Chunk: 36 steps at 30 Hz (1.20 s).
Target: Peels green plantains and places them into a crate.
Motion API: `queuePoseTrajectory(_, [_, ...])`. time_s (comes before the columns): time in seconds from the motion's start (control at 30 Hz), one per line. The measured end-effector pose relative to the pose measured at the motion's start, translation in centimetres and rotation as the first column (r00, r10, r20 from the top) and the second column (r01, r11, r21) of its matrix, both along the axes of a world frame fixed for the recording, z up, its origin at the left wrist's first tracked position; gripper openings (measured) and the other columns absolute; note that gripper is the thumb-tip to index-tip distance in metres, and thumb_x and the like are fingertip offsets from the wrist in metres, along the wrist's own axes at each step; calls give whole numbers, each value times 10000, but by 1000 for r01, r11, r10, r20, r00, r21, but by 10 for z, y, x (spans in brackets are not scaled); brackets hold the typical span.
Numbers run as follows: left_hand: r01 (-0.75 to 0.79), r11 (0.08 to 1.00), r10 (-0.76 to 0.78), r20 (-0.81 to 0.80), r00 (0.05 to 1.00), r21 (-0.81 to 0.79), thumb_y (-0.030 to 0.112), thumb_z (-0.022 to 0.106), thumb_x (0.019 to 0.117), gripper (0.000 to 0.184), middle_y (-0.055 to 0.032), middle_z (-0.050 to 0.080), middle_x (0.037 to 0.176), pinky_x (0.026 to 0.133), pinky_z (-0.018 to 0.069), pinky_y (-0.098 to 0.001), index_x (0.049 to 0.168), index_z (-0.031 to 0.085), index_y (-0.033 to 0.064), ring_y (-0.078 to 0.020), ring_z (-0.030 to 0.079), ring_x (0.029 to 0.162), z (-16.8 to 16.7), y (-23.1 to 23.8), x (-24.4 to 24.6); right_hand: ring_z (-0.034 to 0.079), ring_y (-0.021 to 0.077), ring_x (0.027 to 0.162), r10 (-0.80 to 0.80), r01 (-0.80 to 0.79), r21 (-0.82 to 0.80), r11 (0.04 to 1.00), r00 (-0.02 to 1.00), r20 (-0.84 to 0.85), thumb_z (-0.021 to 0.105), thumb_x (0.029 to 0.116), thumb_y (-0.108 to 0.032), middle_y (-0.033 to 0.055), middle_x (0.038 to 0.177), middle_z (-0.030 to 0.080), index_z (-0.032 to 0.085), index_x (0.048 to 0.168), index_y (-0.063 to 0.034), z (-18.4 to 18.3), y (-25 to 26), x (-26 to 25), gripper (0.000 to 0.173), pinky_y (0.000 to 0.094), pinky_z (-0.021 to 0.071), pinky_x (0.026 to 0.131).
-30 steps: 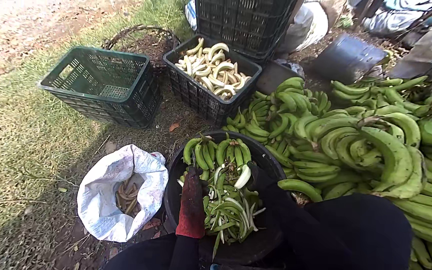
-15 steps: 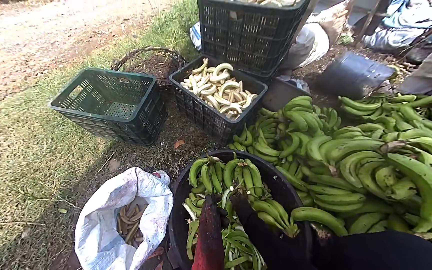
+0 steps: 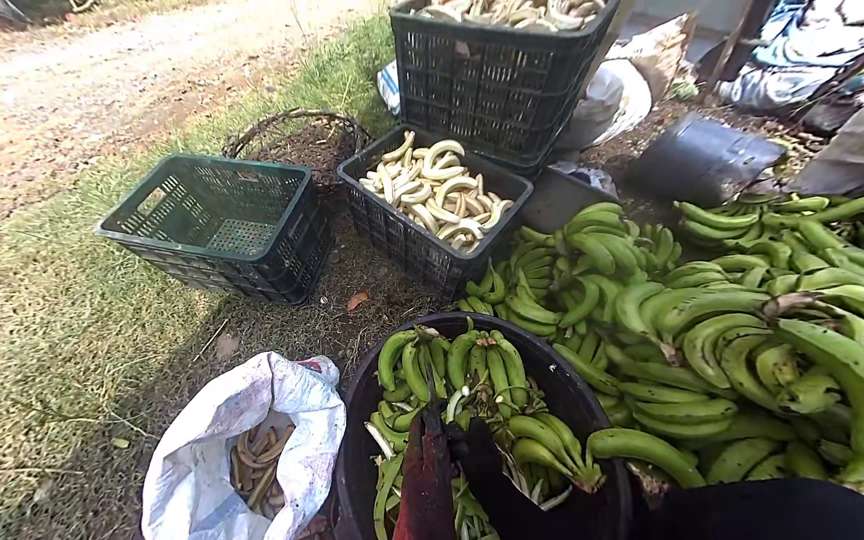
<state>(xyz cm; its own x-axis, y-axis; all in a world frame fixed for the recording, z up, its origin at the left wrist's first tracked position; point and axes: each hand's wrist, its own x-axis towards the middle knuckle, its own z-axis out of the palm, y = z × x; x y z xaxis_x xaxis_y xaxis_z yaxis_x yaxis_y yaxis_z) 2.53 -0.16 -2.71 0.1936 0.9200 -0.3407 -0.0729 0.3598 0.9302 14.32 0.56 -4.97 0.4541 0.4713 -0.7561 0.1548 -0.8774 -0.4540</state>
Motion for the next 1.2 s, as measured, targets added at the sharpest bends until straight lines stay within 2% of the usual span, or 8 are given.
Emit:
queuePoseTrajectory(0.13, [15,995,-10,-45,999,101,463,356,1106,527,-121,703,1119,786,601,-366,1503,491,143,-218,705,930,3,-8,-10,612,343,1145,-150,174,205,963,980,-128,543,1054,-362,215,1257,624,548,1358,-21,-48,-35,23,456,536,477,968])
queuePoseTrajectory(0.2, [16,992,-8,-63,998,123,470,373,1103,524,-119,698,1117,795,613,-389,1500,498,151,-229,707,919,1,-14,-13,602,266,790,-368,398,435,807,917,-157,573,1035,-241,178,916,621,598,1149,31,-100,-40,31,297,456,508,725])
queuePoseTrajectory(0.4, [62,986,-47,-101,994,153,466,351,1108,514,-117,690,1042,747,604,-375,1465,537,147,-222,689,845,12,-29,-19,614,167,676,-342,511,551,660,857,-386,461,1082,-204,91,857,637,539,1297,-12,-79,-45,95,299,337,531,584])
queuePoseTrajectory(0.57, [28,977,-11,-85,996,209,449,271,1114,547,-107,670,963,659,585,-349,1422,558,100,-202,658,743,34,-31,-22,647,278,932,-213,353,415,839,913,-347,495,1077,-255,186,1169,615,476,1429,-59,-59,-41,98,403,464,557,758])
queuePoseTrajectory(0.67, [3,976,4,-31,1000,219,468,270,1114,563,-114,674,960,654,590,-351,1409,572,95,-211,661,742,38,-28,-24,586,229,766,-118,204,398,895,966,-229,499,1072,-296,132,954,585,559,1220,-34,-85,-29,80,306,423,512,654])
queuePoseTrajectory(0.8, [-6,987,4,10,1000,158,469,228,1117,590,-113,663,923,625,574,-326,1389,584,85,-193,644,709,41,-21,-23,604,361,1209,-51,48,263,964,999,3,607,993,-408,237,1326,604,403,1497,-23,-103,-7,47,666,564,488,1015])
queuePoseTrajectory(0.97, [80,989,-75,-49,996,125,453,304,1113,531,-94,684,985,691,609,-365,1416,577,113,-205,681,792,37,-14,-21,655,403,1109,-23,-29,120,992,912,410,701,858,-537,251,1220,645,454,1424,12,-122,19,14,826,595,541,907])
queuePoseTrajectory(1.2, [147,987,-143,-64,988,68,392,358,1116,457,-74,695,992,726,620,-379,1418,579,129,-192,692,815,28,-11,-14,519,371,1355,218,-200,-123,972,963,157,580,1016,-285,258,1501,468,227,1564,54,5,35,17,735,521,437,1097])
